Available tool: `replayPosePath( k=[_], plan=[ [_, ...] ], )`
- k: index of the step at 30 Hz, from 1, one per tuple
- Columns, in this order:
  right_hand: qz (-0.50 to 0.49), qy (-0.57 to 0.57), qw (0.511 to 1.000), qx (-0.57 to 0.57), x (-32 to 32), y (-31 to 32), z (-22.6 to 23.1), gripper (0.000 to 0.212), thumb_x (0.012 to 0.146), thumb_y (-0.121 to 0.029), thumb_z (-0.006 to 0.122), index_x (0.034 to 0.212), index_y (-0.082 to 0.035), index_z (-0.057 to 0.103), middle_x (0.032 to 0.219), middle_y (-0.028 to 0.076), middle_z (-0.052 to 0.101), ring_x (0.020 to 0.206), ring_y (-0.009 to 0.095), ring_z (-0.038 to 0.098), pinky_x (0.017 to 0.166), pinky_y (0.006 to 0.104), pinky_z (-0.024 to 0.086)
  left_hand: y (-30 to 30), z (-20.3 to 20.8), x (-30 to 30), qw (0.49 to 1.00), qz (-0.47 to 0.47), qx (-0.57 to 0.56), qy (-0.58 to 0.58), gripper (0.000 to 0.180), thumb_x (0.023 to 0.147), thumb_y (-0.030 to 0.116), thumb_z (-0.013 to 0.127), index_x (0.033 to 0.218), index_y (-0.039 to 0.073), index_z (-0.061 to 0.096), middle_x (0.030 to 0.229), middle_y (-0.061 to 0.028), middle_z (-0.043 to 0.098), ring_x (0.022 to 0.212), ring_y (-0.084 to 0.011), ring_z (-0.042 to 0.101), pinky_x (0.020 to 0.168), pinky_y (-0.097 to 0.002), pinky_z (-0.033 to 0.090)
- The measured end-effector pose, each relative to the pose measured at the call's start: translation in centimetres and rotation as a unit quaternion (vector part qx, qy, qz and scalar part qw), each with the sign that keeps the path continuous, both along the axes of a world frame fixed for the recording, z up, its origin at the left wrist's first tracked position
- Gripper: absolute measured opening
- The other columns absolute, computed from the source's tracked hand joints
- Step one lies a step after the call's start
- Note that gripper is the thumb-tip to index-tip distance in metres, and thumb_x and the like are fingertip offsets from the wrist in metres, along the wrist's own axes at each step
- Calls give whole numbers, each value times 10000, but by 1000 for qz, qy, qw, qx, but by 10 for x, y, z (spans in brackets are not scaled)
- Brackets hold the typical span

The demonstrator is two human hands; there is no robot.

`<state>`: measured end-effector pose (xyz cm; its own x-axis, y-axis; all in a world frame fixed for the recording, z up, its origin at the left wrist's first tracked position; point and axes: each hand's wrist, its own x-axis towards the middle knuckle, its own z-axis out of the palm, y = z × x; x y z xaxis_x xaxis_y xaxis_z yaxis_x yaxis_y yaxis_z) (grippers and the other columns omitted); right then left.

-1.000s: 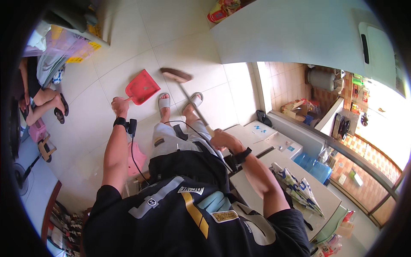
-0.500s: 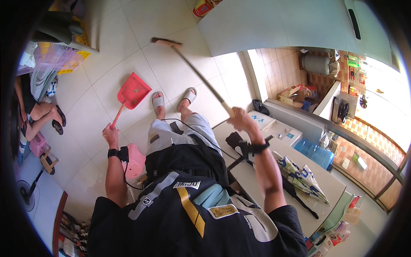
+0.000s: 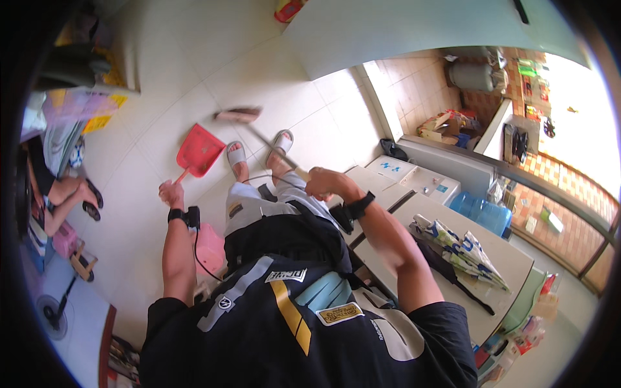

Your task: The recorder is sweeping the floor with a broom and collecting dust in a dustpan.

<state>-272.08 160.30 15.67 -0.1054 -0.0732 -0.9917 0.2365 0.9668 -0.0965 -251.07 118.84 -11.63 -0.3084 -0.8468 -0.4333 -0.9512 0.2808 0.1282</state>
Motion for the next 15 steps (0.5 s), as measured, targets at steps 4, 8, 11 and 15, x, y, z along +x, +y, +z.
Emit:
replayPosePath(
  k=[4,8,11,15],
  plan=[
    [-143,-21,988,-58,12,32,26,182,786,-141,717,879,2,652,626,20,569,510,111,526,428,279,389,-52,-32,41,982,-160,-41,-93,214,841,287,691,899,91,752,1047,-168,678,943,-354,699,780,-444,591],
    [-200,-9,975,-94,36,73,29,200,744,-141,750,859,-11,650,622,16,574,507,108,533,431,280,395,-47,-5,20,981,-184,61,-31,202,821,217,616,806,39,710,890,-219,689,876,-410,688,769,-492,565],
    [-197,39,977,-75,32,105,46,206,732,-125,739,866,-1,645,612,23,573,498,115,539,430,282,405,-13,46,-24,975,-203,86,21,167,822,122,592,750,8,691,751,-228,694,759,-383,705,714,-472,561],
    [-172,114,978,-9,36,163,65,211,713,-95,715,880,8,639,592,37,564,475,139,538,425,297,414,20,84,-64,969,-212,114,49,171,823,62,574,700,-27,654,670,-234,673,634,-365,695,636,-445,559]
  ],
)
